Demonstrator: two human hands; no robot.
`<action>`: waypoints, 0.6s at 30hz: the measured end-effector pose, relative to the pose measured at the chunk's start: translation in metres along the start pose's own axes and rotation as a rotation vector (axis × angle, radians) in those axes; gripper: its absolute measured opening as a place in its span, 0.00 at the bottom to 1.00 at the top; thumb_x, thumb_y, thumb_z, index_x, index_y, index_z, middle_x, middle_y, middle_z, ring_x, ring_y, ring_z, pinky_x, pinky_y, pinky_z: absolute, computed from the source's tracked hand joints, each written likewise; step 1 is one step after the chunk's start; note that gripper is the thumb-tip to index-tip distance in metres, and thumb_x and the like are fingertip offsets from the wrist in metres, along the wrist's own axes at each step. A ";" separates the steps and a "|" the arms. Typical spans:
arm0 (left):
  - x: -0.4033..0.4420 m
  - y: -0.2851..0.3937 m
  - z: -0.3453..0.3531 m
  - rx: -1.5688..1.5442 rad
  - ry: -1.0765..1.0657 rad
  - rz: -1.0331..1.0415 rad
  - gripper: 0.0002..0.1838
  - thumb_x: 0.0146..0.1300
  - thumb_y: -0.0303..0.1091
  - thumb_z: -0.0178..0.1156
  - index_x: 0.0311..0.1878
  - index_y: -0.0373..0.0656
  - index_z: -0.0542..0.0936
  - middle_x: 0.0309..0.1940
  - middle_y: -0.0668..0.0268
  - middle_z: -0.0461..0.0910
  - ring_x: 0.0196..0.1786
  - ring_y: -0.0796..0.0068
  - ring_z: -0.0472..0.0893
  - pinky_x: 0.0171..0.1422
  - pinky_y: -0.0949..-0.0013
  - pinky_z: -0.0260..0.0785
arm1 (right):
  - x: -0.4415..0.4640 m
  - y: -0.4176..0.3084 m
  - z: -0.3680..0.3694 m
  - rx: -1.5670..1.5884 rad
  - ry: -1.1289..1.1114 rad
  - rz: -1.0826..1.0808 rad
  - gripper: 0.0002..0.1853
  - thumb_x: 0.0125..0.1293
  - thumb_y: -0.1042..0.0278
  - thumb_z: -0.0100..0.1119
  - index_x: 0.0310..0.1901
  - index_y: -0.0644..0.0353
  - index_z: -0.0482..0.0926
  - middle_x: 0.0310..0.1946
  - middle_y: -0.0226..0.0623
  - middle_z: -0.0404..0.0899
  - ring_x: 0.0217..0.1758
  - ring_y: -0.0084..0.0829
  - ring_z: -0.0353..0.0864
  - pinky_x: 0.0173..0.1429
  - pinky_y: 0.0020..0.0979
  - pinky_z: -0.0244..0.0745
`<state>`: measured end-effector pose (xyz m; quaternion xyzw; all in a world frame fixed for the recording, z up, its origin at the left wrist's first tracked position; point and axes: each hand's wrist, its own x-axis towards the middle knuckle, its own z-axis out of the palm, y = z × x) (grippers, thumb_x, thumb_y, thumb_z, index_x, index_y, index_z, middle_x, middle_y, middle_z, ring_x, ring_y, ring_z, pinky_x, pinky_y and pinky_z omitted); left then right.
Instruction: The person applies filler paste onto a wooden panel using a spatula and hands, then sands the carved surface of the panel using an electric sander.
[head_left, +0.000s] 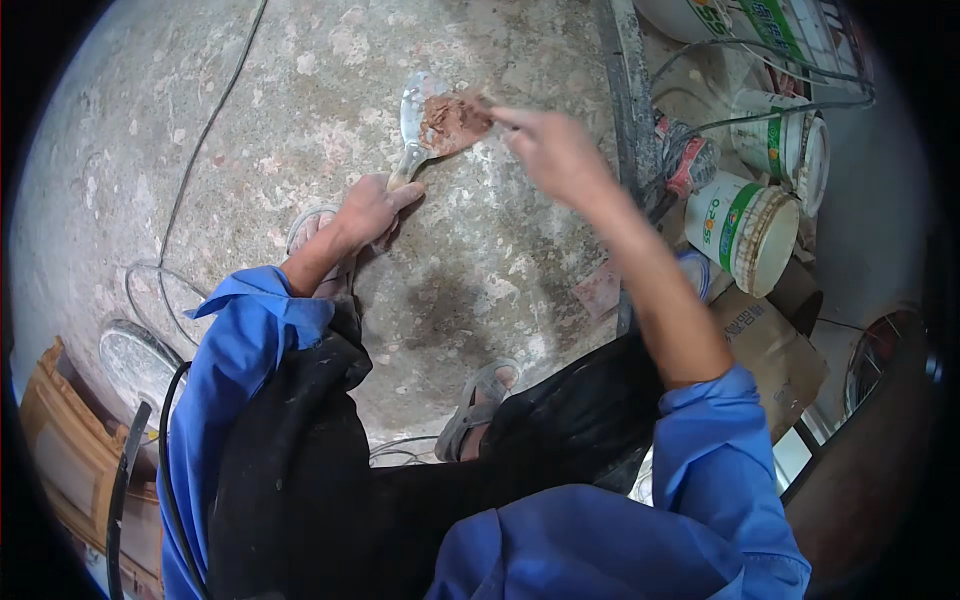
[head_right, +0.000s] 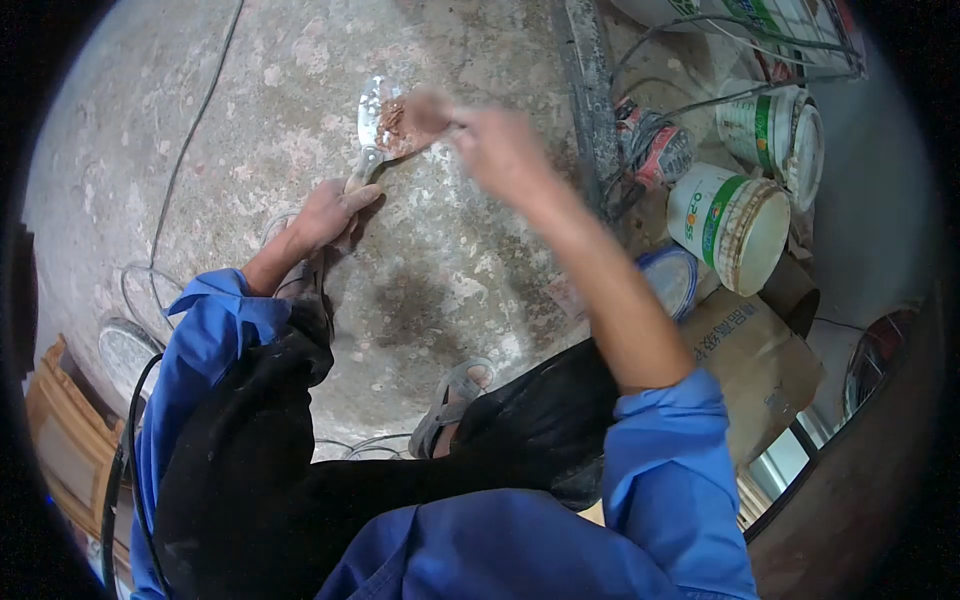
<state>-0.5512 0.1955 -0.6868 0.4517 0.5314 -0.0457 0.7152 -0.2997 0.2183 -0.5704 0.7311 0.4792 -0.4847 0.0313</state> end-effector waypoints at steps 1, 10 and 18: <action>-0.007 0.012 0.001 -0.064 -0.041 -0.034 0.24 0.77 0.47 0.59 0.26 0.40 0.78 0.15 0.67 0.72 0.16 0.72 0.71 0.24 0.66 0.66 | 0.004 0.014 0.028 0.003 0.009 0.005 0.23 0.77 0.72 0.55 0.72 0.55 0.77 0.44 0.46 0.89 0.23 0.28 0.73 0.33 0.27 0.76; -0.013 0.030 0.000 -0.341 -0.126 -0.116 0.23 0.79 0.46 0.57 0.25 0.45 0.76 0.13 0.70 0.68 0.13 0.77 0.66 0.17 0.70 0.58 | -0.003 0.084 0.118 0.015 0.512 -0.268 0.26 0.74 0.79 0.53 0.73 0.57 0.76 0.41 0.48 0.85 0.37 0.38 0.82 0.47 0.37 0.81; -0.003 0.021 0.002 -0.269 -0.067 -0.056 0.23 0.78 0.47 0.57 0.26 0.44 0.77 0.14 0.70 0.69 0.14 0.76 0.66 0.19 0.70 0.58 | 0.001 0.067 0.082 -0.010 0.204 -0.201 0.26 0.73 0.78 0.53 0.72 0.58 0.77 0.40 0.51 0.86 0.28 0.38 0.79 0.39 0.41 0.81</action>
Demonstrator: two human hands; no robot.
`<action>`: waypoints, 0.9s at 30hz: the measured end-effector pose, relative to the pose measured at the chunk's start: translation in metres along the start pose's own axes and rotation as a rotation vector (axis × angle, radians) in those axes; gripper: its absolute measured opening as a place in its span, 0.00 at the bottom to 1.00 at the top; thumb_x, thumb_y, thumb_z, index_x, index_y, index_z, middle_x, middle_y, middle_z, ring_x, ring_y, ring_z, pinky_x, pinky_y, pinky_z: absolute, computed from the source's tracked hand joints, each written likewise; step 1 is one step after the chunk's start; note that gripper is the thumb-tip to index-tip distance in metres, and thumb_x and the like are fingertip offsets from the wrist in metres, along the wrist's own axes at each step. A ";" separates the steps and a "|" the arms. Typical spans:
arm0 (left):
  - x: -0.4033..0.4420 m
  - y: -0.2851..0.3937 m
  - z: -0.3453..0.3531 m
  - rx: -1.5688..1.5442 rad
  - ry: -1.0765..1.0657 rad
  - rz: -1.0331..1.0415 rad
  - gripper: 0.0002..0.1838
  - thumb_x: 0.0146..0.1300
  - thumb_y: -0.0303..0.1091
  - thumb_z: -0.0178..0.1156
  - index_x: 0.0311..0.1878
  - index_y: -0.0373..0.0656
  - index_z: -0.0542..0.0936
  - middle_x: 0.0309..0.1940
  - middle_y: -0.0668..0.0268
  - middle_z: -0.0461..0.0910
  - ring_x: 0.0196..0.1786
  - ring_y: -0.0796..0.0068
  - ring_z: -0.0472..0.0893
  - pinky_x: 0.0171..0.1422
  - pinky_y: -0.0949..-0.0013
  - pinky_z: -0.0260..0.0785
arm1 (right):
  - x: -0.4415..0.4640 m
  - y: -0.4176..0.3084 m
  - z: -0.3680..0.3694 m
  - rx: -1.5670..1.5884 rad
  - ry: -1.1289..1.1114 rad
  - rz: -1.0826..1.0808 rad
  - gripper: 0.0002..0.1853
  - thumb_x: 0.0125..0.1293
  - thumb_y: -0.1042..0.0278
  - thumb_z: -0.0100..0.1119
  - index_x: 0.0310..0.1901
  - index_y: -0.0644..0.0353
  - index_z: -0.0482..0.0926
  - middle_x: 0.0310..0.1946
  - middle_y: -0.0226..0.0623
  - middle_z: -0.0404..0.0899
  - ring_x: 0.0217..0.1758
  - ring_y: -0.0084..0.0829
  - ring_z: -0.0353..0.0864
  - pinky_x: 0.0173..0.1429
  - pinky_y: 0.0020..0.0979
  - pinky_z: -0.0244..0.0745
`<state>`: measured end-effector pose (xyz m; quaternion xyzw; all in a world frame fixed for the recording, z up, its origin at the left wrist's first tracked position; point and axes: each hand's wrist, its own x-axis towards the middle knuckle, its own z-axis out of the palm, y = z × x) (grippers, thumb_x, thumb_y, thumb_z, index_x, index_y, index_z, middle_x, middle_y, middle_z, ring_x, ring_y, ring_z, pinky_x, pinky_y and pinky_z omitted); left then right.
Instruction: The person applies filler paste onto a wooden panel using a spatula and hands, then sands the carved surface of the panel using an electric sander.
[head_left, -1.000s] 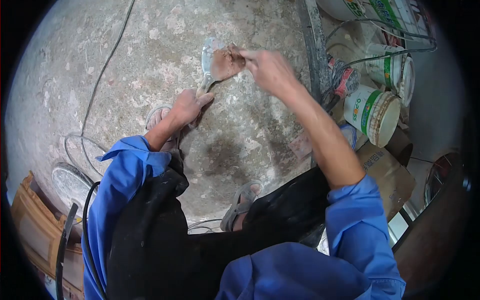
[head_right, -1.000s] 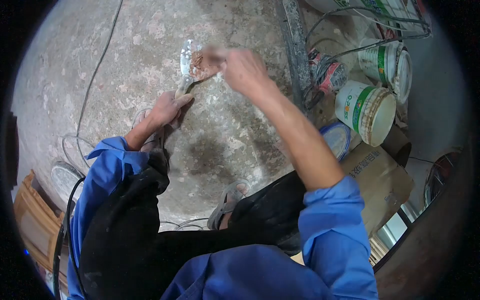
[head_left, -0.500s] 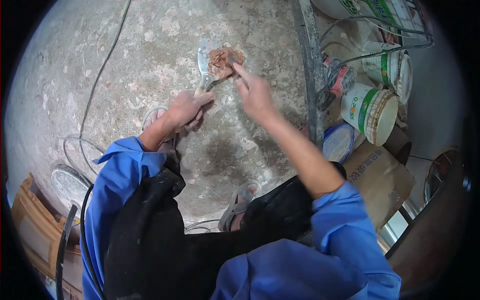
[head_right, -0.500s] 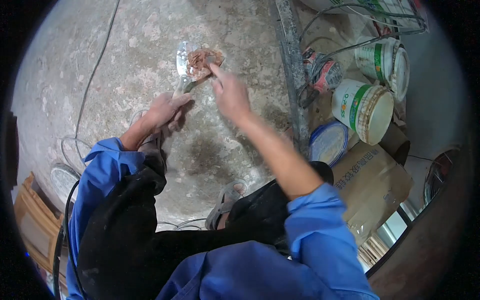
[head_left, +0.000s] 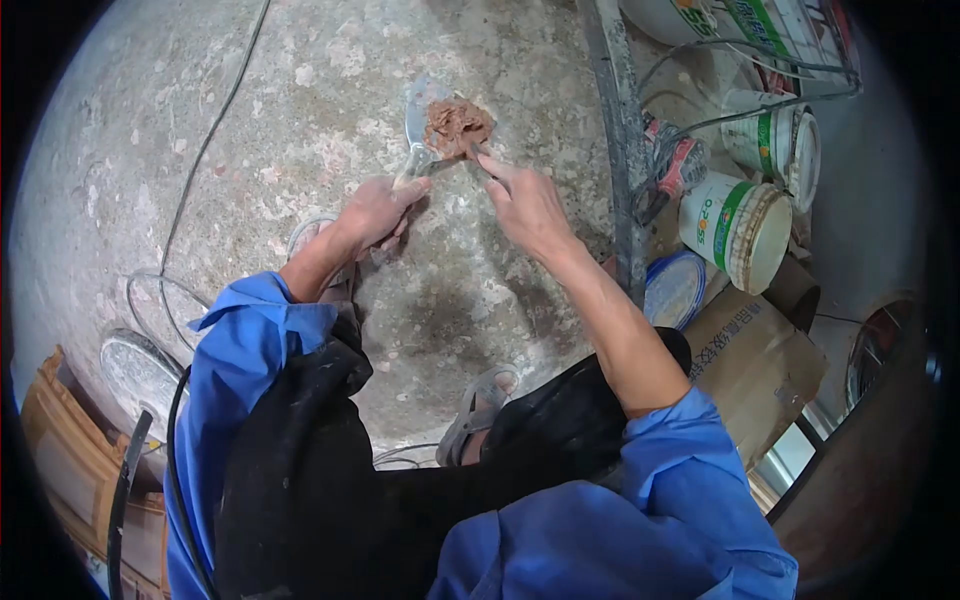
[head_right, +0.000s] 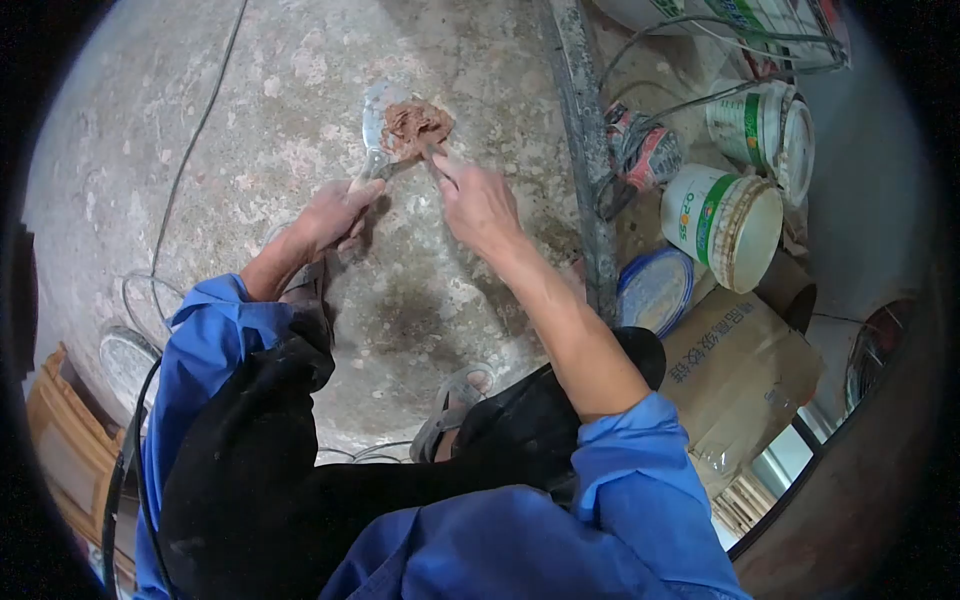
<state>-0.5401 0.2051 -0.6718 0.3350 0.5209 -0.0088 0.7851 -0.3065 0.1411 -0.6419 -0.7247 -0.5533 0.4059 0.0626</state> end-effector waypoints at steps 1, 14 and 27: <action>-0.002 -0.005 0.002 -0.008 -0.003 -0.013 0.23 0.78 0.47 0.57 0.26 0.44 0.77 0.14 0.70 0.69 0.14 0.76 0.66 0.19 0.70 0.58 | -0.003 -0.002 -0.002 -0.001 -0.014 0.008 0.26 0.73 0.78 0.53 0.72 0.58 0.77 0.40 0.51 0.86 0.28 0.38 0.79 0.39 0.41 0.81; 0.007 0.003 0.000 0.279 0.033 0.055 0.22 0.76 0.50 0.59 0.33 0.40 0.83 0.21 0.68 0.76 0.21 0.77 0.69 0.26 0.71 0.60 | 0.025 -0.042 -0.048 0.148 -0.108 0.194 0.21 0.77 0.74 0.53 0.68 0.57 0.82 0.61 0.52 0.85 0.18 0.23 0.69 0.33 0.25 0.82; 0.013 -0.014 -0.010 0.388 0.057 0.085 0.24 0.76 0.52 0.59 0.34 0.40 0.84 0.21 0.68 0.77 0.23 0.78 0.70 0.27 0.71 0.62 | 0.042 -0.053 -0.065 -0.126 -0.389 0.114 0.21 0.79 0.71 0.53 0.71 0.53 0.79 0.64 0.47 0.84 0.16 0.19 0.61 0.30 0.20 0.76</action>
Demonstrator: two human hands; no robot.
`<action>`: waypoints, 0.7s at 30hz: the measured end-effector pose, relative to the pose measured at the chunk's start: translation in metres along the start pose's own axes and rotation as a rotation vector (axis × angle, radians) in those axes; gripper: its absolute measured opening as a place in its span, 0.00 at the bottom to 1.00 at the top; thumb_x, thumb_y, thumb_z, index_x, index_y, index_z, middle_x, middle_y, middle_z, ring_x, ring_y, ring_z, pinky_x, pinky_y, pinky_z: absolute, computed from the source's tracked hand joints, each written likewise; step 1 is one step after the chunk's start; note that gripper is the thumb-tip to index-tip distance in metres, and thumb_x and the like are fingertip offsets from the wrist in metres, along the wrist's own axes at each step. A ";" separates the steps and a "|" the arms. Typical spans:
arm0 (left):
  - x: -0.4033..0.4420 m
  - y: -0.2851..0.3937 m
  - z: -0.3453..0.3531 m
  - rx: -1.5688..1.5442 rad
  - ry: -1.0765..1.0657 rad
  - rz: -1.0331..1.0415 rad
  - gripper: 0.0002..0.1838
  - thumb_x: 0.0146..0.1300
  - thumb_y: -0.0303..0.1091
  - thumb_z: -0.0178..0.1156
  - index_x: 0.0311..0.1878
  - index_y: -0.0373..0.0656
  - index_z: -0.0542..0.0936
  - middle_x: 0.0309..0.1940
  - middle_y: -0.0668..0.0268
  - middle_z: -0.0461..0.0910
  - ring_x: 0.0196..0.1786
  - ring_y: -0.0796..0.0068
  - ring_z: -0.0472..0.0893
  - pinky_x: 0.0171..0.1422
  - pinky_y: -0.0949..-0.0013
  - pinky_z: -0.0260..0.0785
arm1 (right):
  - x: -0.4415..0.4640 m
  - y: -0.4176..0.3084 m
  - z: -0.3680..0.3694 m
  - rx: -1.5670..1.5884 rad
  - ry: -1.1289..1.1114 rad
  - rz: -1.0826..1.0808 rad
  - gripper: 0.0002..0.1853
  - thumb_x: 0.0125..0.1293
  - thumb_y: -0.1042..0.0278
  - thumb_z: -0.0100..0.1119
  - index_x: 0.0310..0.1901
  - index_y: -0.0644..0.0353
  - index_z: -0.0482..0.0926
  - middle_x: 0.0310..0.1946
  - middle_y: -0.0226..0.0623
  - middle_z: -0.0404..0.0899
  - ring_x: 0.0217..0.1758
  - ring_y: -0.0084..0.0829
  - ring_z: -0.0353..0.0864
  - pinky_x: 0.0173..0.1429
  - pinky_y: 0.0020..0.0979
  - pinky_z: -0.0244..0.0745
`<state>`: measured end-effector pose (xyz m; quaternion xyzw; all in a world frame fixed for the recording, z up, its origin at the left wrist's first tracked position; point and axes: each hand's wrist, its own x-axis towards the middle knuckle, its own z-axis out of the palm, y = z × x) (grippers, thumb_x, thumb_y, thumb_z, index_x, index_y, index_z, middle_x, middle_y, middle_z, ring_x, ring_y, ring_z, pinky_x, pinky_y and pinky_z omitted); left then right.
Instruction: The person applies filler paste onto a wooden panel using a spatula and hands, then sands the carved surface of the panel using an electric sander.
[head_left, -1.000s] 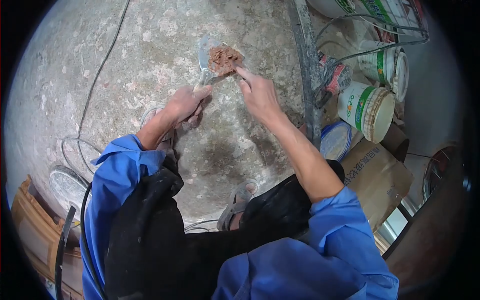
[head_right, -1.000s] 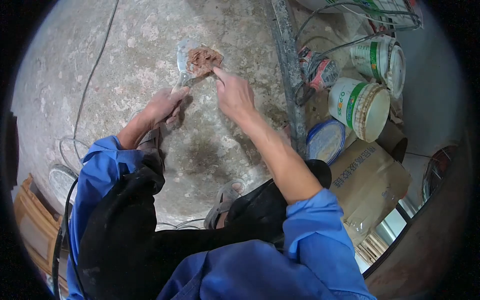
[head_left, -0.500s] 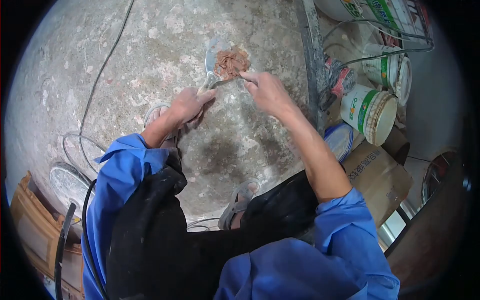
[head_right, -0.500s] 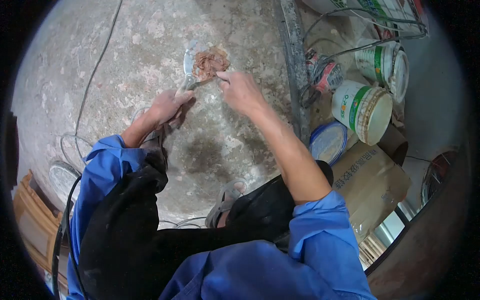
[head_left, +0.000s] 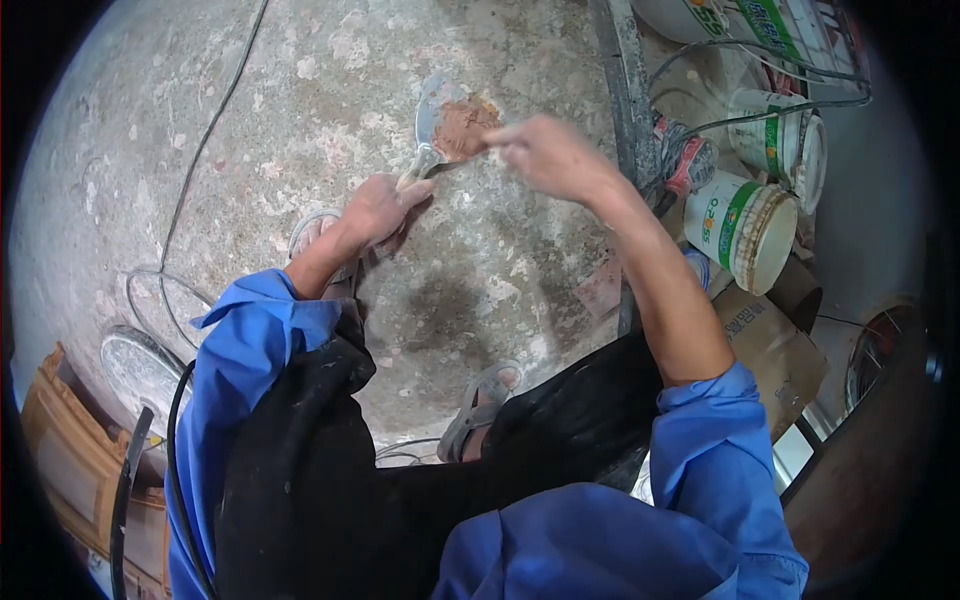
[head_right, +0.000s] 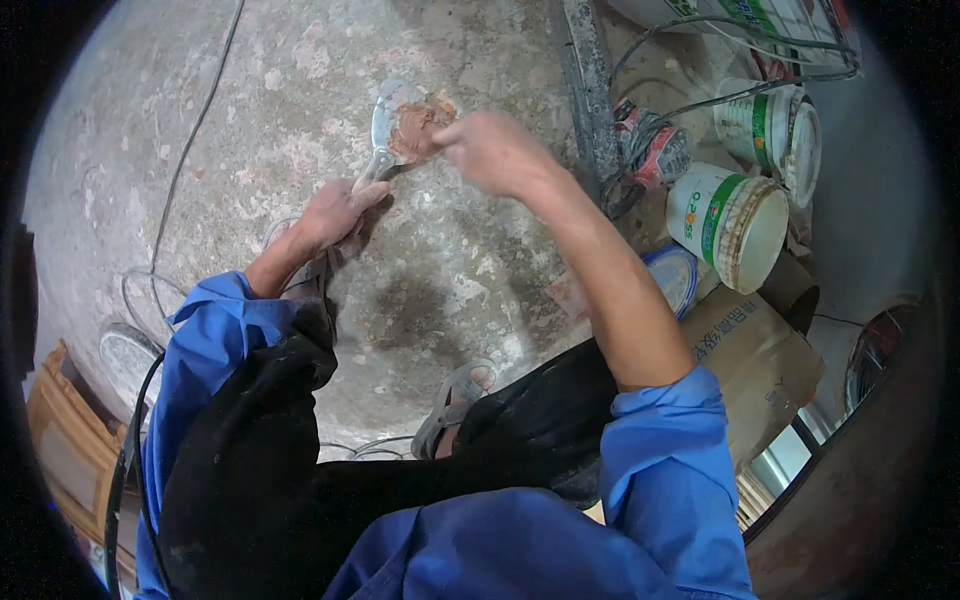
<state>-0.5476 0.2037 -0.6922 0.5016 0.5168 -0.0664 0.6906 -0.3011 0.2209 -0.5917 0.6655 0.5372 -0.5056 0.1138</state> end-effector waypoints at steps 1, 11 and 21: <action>-0.004 0.003 -0.001 0.005 -0.006 -0.003 0.24 0.76 0.52 0.59 0.32 0.40 0.84 0.21 0.68 0.76 0.22 0.78 0.70 0.27 0.71 0.61 | -0.004 -0.004 -0.002 0.053 0.038 0.037 0.21 0.79 0.71 0.53 0.71 0.52 0.78 0.63 0.47 0.84 0.16 0.19 0.61 0.32 0.21 0.77; -0.022 0.023 -0.001 -0.257 -0.092 -0.142 0.27 0.77 0.53 0.57 0.24 0.44 0.77 0.14 0.69 0.71 0.16 0.77 0.66 0.20 0.72 0.58 | -0.011 0.054 0.144 0.164 0.649 -0.203 0.25 0.76 0.76 0.55 0.72 0.56 0.76 0.50 0.52 0.87 0.36 0.40 0.84 0.46 0.40 0.84; -0.016 0.030 -0.001 -0.124 -0.036 -0.081 0.25 0.77 0.50 0.58 0.26 0.41 0.81 0.16 0.68 0.73 0.16 0.75 0.69 0.21 0.69 0.59 | -0.017 0.032 0.043 0.259 0.383 -0.087 0.20 0.76 0.74 0.55 0.67 0.60 0.82 0.55 0.51 0.87 0.28 0.31 0.79 0.45 0.37 0.84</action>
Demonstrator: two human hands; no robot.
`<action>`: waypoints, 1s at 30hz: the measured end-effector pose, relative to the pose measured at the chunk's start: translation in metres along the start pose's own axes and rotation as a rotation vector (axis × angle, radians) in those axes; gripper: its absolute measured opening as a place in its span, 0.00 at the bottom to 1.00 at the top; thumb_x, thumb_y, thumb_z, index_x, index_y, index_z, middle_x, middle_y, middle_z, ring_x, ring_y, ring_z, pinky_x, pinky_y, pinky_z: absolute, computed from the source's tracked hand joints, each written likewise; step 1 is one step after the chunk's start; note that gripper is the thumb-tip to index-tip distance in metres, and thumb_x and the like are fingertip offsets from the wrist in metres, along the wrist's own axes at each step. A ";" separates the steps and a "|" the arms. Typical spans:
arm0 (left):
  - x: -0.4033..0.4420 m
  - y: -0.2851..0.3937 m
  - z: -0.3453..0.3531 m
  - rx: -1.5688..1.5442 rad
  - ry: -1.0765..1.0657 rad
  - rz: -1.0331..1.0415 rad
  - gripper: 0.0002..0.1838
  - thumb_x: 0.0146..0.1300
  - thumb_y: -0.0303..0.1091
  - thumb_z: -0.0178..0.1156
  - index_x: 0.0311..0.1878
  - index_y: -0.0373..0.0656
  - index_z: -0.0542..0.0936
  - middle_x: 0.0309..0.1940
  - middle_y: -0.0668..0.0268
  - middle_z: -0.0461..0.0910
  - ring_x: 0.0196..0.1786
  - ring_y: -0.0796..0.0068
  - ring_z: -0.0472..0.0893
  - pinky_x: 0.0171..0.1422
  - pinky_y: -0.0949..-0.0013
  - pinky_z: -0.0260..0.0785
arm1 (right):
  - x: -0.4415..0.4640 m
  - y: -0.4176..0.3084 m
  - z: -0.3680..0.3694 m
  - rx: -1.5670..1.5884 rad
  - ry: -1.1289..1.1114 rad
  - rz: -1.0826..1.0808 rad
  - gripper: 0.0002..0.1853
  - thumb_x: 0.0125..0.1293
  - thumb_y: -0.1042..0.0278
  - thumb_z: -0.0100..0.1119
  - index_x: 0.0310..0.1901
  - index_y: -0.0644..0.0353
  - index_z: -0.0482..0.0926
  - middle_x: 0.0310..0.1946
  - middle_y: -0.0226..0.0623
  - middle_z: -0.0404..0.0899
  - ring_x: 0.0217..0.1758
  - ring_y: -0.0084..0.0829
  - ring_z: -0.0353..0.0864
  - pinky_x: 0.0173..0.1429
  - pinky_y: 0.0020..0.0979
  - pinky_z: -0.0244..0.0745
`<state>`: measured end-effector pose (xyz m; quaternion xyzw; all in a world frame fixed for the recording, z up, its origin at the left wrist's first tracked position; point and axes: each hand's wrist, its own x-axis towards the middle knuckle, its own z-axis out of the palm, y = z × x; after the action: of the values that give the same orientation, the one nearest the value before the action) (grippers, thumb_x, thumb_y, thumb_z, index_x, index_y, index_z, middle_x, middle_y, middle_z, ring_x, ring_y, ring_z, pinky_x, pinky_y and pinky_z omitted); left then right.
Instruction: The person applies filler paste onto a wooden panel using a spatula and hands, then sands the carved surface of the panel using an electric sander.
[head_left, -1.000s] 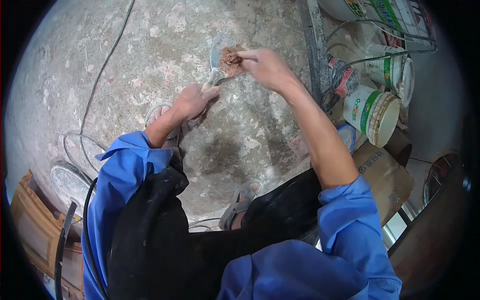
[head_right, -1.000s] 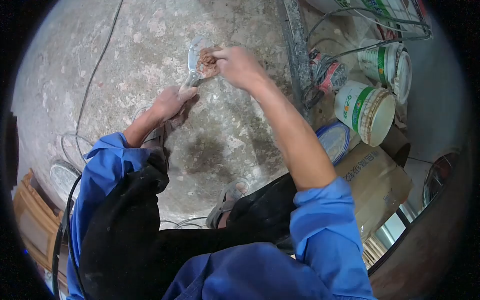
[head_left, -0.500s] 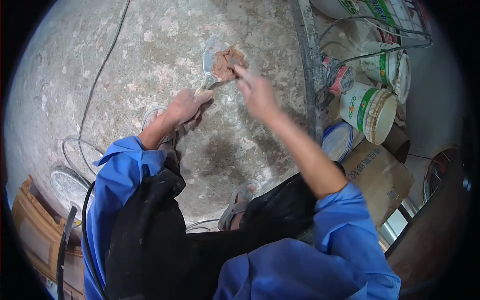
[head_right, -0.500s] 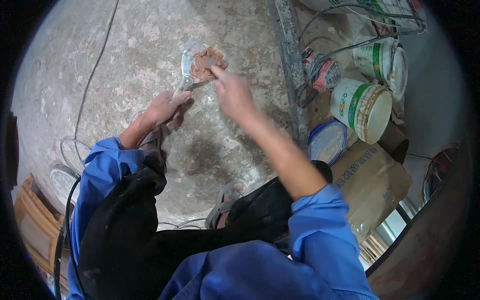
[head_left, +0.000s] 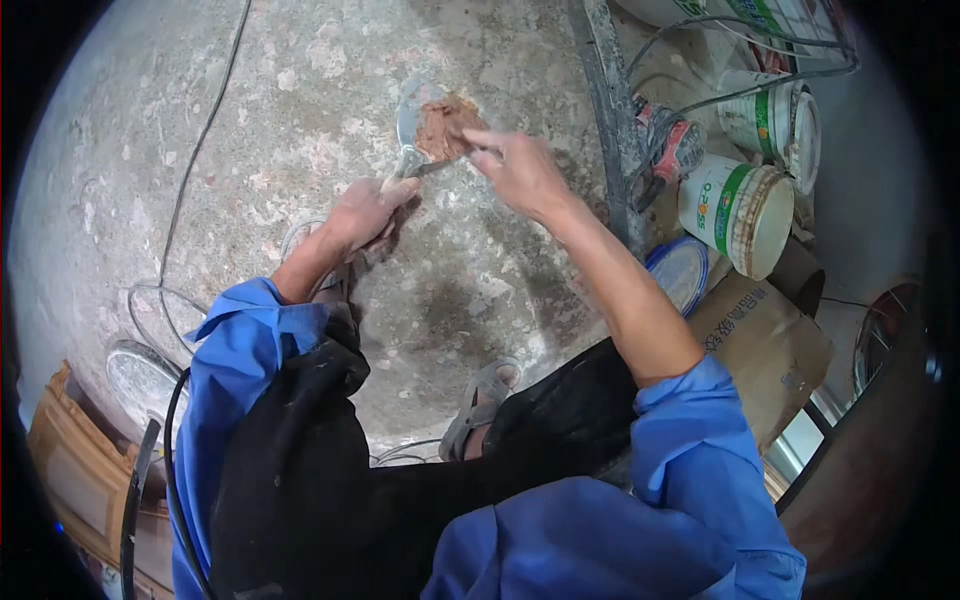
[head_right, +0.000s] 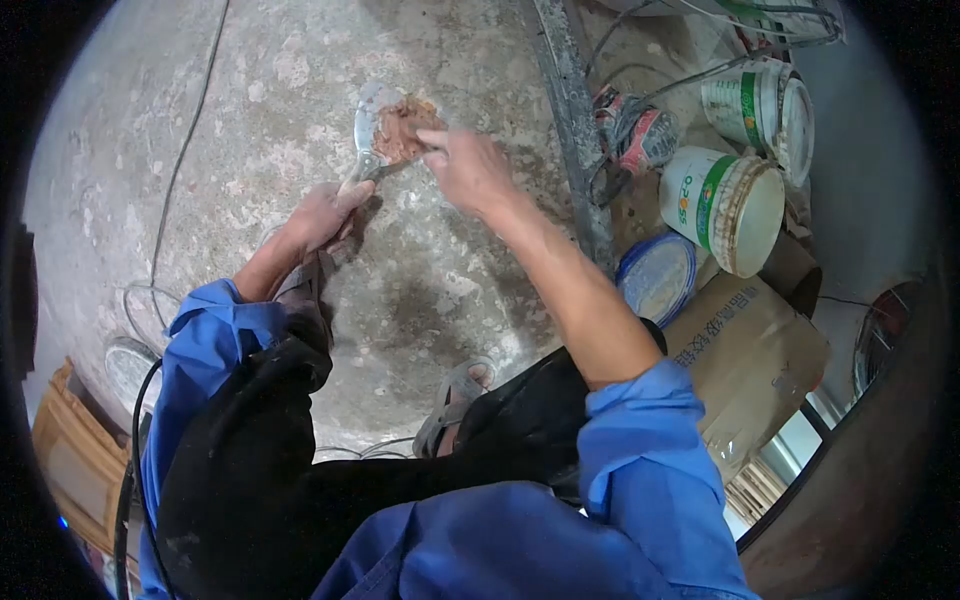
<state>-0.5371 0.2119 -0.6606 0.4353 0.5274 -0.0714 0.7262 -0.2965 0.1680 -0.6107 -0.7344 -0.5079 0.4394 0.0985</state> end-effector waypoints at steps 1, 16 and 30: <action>0.001 -0.004 -0.001 -0.013 0.002 0.008 0.25 0.76 0.50 0.58 0.26 0.41 0.81 0.16 0.68 0.74 0.16 0.75 0.69 0.21 0.70 0.59 | 0.005 -0.004 -0.001 -0.041 -0.108 0.076 0.20 0.77 0.74 0.55 0.66 0.60 0.82 0.55 0.50 0.87 0.25 0.28 0.77 0.42 0.35 0.84; 0.010 -0.015 -0.002 0.053 0.000 -0.009 0.26 0.76 0.54 0.59 0.34 0.39 0.83 0.21 0.68 0.74 0.23 0.76 0.71 0.28 0.70 0.62 | 0.031 -0.037 -0.022 -0.058 -0.380 0.154 0.19 0.77 0.73 0.54 0.66 0.58 0.82 0.60 0.44 0.86 0.16 0.15 0.58 0.26 0.13 0.67; 0.020 -0.017 -0.002 0.161 0.039 0.077 0.26 0.74 0.53 0.60 0.30 0.38 0.82 0.20 0.64 0.76 0.22 0.72 0.73 0.29 0.66 0.65 | 0.044 -0.030 -0.018 -0.089 -0.382 0.015 0.19 0.77 0.71 0.54 0.65 0.53 0.84 0.63 0.43 0.85 0.19 0.18 0.65 0.33 0.20 0.76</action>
<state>-0.5391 0.2098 -0.6872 0.5134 0.5166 -0.0769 0.6808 -0.2986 0.2243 -0.6066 -0.6450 -0.5306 0.5488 -0.0355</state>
